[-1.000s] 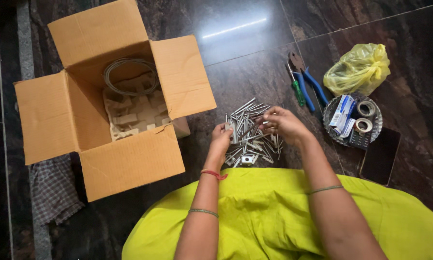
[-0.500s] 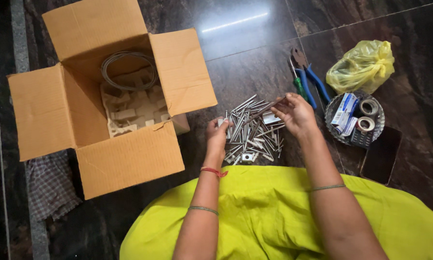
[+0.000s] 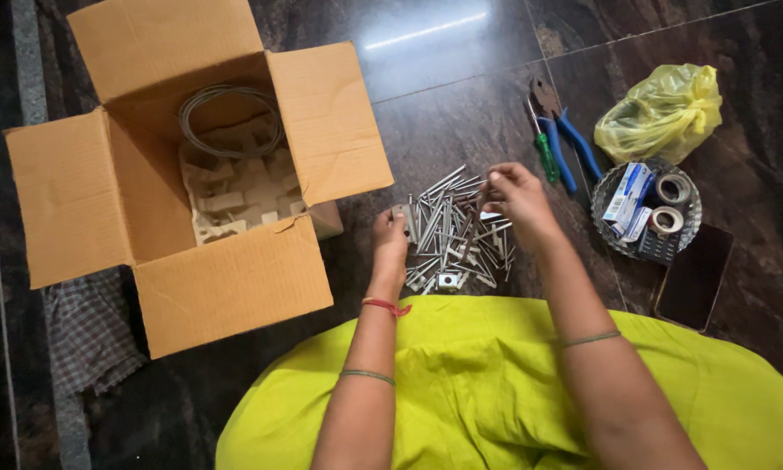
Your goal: The person sits on the floor and sorts a pile of metal fasteners and small metal pieces by hand. They pick up items, separate them into small groups, and occasionally place some into a nearby cardboard box.
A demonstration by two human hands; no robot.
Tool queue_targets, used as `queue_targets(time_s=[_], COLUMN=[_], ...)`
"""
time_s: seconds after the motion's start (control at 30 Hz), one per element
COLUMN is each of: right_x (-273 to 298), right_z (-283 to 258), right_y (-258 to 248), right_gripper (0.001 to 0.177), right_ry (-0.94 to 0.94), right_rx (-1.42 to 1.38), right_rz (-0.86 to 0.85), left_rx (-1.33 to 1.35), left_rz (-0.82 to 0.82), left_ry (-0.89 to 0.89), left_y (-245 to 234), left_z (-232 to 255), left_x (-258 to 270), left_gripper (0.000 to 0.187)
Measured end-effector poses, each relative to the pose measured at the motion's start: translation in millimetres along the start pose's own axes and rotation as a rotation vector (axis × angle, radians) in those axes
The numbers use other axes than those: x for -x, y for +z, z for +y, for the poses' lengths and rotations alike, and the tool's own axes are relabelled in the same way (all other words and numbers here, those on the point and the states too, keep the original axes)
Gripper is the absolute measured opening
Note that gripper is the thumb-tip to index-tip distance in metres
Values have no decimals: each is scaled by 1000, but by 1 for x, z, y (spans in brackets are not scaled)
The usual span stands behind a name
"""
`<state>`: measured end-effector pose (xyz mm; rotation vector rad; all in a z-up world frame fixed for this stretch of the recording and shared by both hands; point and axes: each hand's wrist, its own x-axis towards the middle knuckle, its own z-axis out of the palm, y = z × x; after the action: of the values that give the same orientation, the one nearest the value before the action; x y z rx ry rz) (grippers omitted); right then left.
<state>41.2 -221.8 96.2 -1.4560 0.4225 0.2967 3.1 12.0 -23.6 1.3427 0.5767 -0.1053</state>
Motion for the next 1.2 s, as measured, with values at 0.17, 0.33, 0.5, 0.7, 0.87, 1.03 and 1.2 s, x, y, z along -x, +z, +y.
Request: queue_targets(time_s=[0.17, 0.33, 0.5, 0.7, 0.87, 1.03, 1.2], right_x=[8, 22, 21, 16, 26, 39, 38], right_z=[23, 41, 46, 26, 7, 9, 11], right_y=[33, 59, 60, 35, 28, 42, 49], right_gripper=[21, 21, 27, 21, 21, 34, 31], right_ry=[-296, -412, -464, -494, -173, -165, -251], right_rx=[516, 685, 686, 933, 1289, 1369, 1381], right_rz=[-49, -140, -239, -178, -219, -318, -219], left_rx=[6, 48, 79, -45, 63, 82, 127], left_rz=[31, -2, -36, 15, -23, -21, -30], left_ry=[-46, -45, 0, -18, -21, -40, -20], left_y=[2, 2, 2, 5, 6, 7, 7], left_z=[8, 8, 0, -9, 0, 11, 13], left_x=[3, 7, -2, -5, 2, 4, 7], left_gripper=[22, 19, 21, 18, 16, 16, 15])
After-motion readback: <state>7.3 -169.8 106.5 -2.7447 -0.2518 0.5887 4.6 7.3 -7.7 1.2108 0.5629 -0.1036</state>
